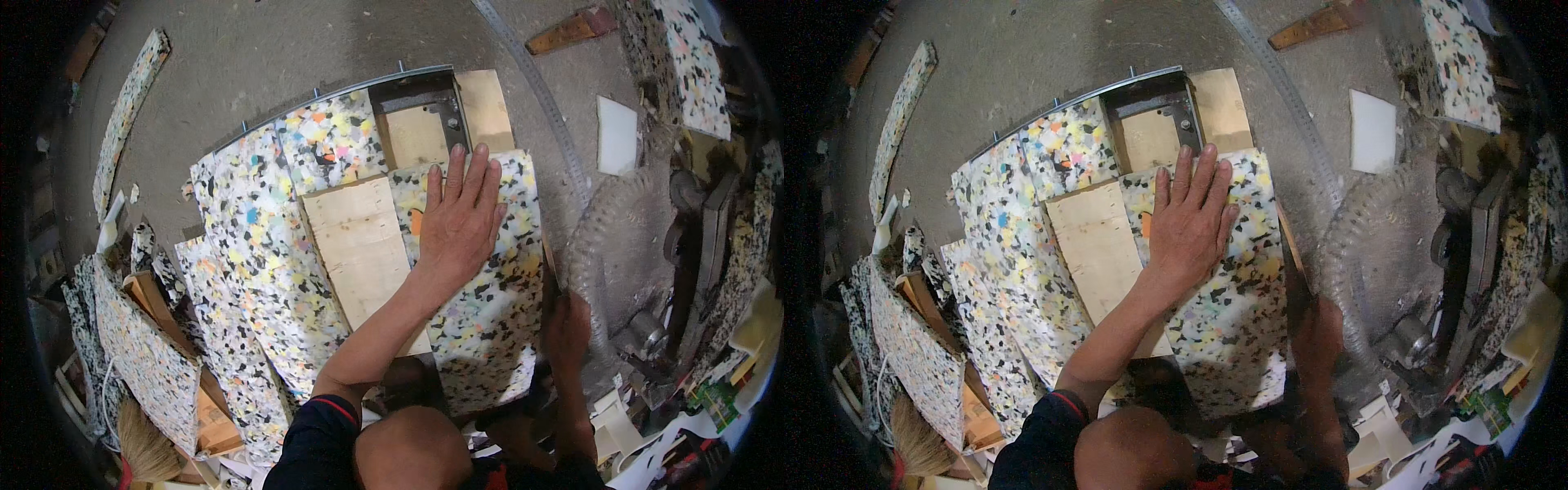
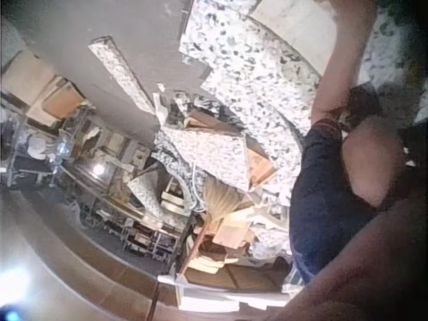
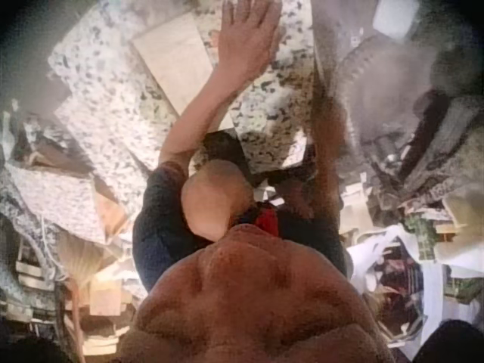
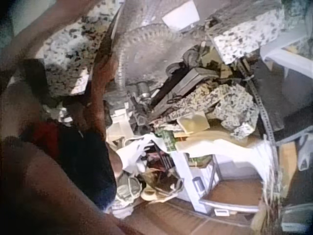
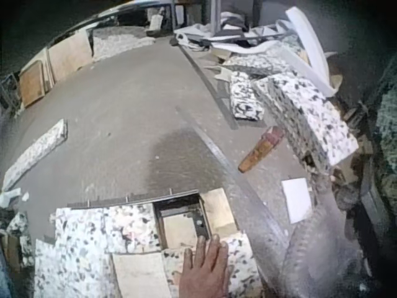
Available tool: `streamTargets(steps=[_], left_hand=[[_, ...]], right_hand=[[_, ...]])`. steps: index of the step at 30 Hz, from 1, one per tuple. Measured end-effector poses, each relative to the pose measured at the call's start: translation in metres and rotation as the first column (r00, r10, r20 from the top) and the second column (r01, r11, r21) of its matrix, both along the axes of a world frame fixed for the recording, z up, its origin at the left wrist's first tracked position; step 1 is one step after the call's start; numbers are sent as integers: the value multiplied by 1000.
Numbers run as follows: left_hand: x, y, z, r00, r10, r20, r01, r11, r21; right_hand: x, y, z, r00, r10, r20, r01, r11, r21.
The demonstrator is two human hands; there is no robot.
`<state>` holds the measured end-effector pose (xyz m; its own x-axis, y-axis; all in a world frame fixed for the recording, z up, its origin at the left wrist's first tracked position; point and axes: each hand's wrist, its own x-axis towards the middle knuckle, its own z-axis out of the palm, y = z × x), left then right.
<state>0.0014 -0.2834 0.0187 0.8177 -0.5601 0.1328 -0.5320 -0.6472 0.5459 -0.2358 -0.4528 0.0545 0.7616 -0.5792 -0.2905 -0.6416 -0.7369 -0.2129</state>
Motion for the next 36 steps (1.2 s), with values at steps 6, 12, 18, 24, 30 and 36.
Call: streamTargets(steps=[6,12,18,24,30,36], left_hand=[[6,3,-2,999,34,-15,-35,996,-82],[9,5,4,984,178,-33,-180,949,-259],[15,7,8,978,178,106,-175,984,-39],[19,4,6,950,310,41,-305,947,-101],[19,2,-2,942,310,132,-318,947,46],[19,-1,0,944,312,107,-322,942,93]], right_hand=[[-75,-24,-20,937,-16,-349,-21,995,-100],[-102,-25,-28,940,-58,-336,39,997,-63],[-53,3,13,996,50,80,-53,998,33],[-7,68,62,999,-28,45,3,879,477],[-5,101,60,981,177,73,-191,883,428],[-6,99,68,979,202,-36,-166,882,440]])
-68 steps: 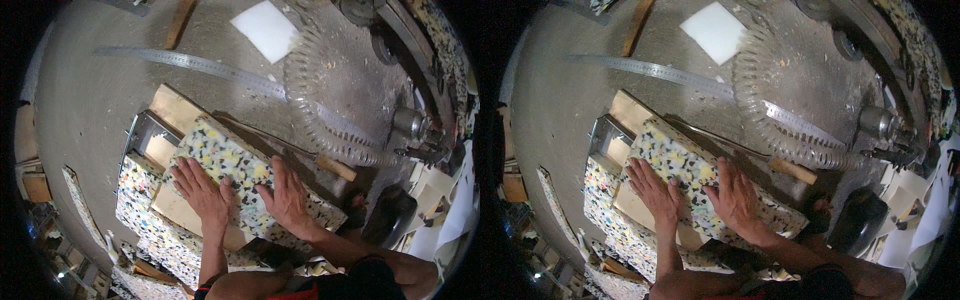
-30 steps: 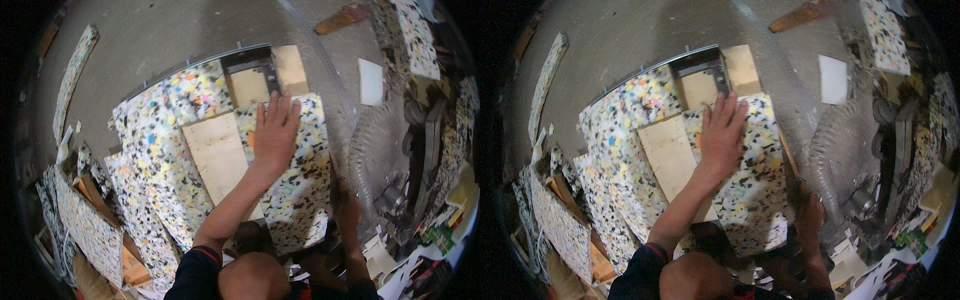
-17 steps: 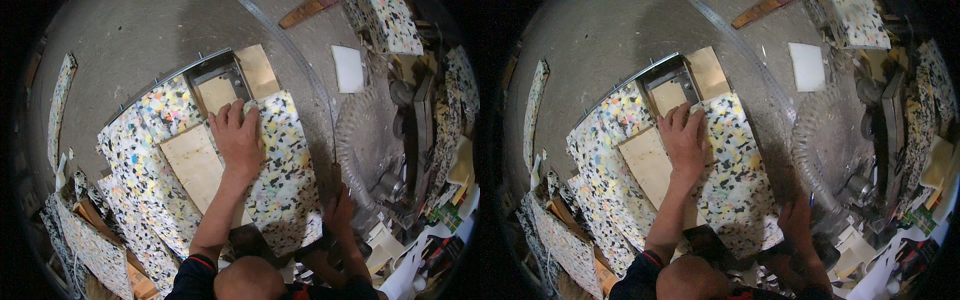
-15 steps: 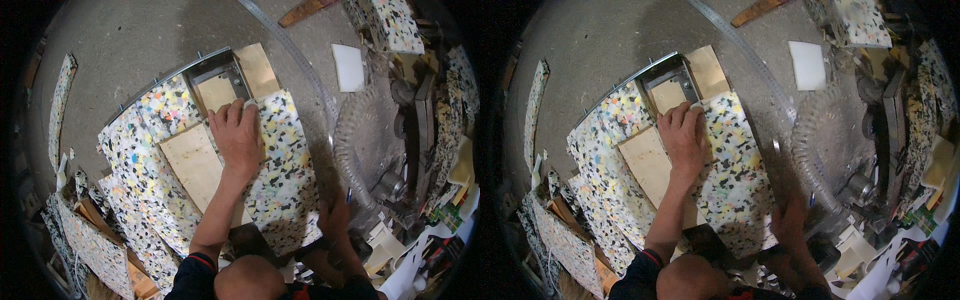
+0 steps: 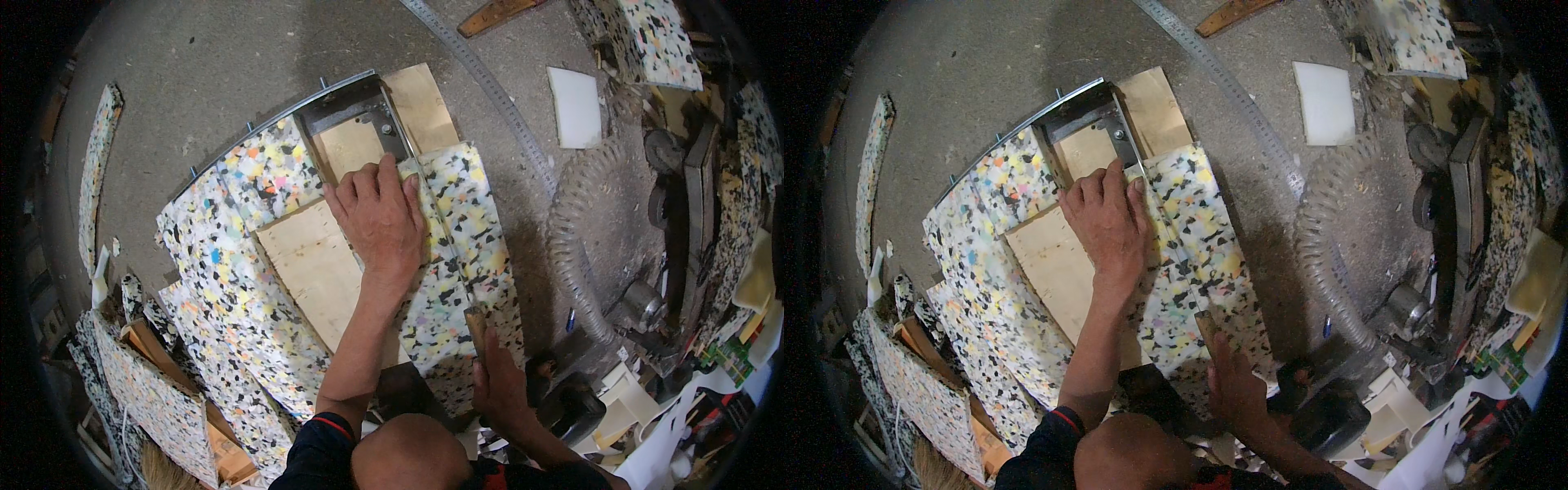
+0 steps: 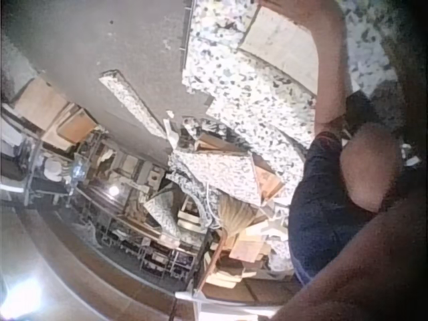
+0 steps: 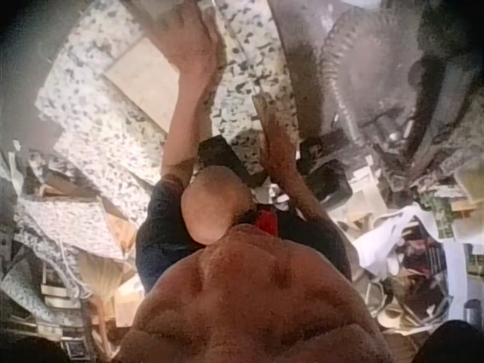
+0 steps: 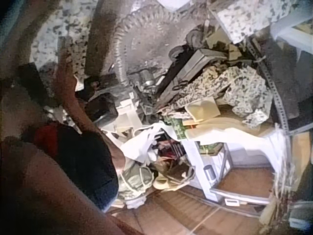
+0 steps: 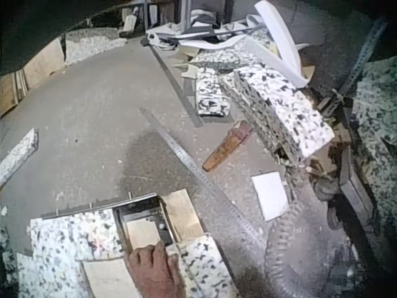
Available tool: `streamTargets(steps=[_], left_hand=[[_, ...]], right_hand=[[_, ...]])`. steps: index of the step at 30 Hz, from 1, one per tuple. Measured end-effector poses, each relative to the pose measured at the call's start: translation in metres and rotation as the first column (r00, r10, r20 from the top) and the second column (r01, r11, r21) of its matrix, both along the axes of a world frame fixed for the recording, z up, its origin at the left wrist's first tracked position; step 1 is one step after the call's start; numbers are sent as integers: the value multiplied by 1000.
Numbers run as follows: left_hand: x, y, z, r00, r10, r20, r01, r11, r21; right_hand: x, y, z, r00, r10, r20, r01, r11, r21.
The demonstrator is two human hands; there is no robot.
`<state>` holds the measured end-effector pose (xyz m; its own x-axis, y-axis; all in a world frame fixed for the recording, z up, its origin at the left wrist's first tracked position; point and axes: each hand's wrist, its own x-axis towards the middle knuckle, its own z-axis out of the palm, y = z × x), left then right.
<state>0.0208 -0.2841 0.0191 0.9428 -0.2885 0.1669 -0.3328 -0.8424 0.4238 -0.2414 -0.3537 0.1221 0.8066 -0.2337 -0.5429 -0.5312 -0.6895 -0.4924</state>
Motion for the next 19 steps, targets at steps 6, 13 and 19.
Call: streamTargets(steps=[6,13,19], left_hand=[[1,0,1,1000,1,-2,-1,1000,-1],[2,0,-1,1000,-3,22,4,1000,-31],[3,1,0,999,-16,30,18,998,-62]], right_hand=[[5,2,8,996,-8,-85,9,1000,7],[2,5,4,999,8,-46,-9,1000,-17],[-8,9,-8,999,11,36,-6,992,-129]])
